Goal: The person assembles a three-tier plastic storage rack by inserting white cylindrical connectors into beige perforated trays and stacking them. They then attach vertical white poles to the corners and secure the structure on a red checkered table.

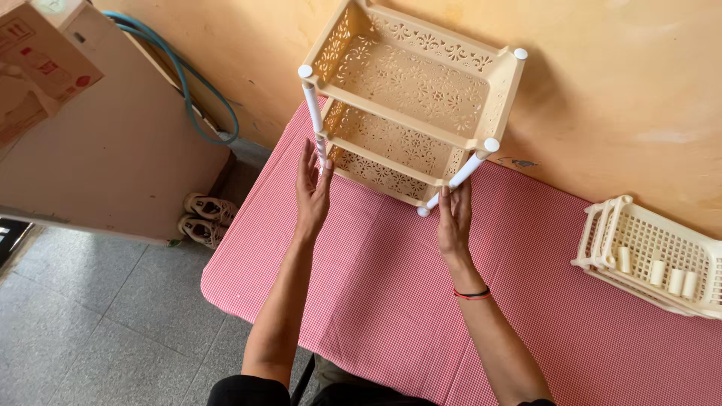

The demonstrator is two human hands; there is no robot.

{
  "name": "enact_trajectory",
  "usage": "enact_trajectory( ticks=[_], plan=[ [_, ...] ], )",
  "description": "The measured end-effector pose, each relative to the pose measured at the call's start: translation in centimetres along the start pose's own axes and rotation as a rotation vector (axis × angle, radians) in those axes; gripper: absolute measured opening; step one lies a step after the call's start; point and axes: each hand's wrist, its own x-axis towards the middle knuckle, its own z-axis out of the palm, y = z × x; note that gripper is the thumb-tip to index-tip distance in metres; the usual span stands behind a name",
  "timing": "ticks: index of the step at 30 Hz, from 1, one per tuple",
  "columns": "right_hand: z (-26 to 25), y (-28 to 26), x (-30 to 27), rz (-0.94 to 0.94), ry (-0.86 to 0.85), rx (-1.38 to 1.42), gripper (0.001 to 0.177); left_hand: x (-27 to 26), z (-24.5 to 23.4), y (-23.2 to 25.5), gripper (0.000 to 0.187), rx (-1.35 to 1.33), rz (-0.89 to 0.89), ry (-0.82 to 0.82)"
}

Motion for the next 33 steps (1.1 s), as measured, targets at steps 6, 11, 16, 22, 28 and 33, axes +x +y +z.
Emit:
enact_trajectory(
  ticks=[6, 11, 16, 22, 28, 33],
  plan=[
    [-0.2, 1.7, 0.8, 0.050, 0.124, -0.139, 0.058, 2.2, 0.5, -0.2, 0.066, 0.191, 0.089, 0.023],
    [-0.3, 2.6, 1.0, -0.091, 0.099, -0.114, 0.052, 3.4, 0.1, 0.6, 0.069, 0.011, 0.002, -0.042],
    [-0.4, 2.9, 1.0, -0.096, 0.116, -0.080, 0.048, 3.2, 0.4, 1.6, 0.066, 0.029, -0.019, -0.034],
    [-1.5, 1.0, 0.3, -0.162, 0.134, -0.067, 0.050, 1.1, 0.8, 2.8, 0.057, 0.004, -0.021, -0.025],
    [-4.5, 0.5, -2.5, -0.044, 0.232, -0.106, 0.055, -3.2, 2.6, 3.1, 0.058, -0.070, -0.081, -0.036],
    [-8.7, 2.1, -6.3, -0.061, 0.287, -0.133, 0.032, -7.2, 4.7, 3.7, 0.059, -0.158, -0.120, -0.085]
  ],
)
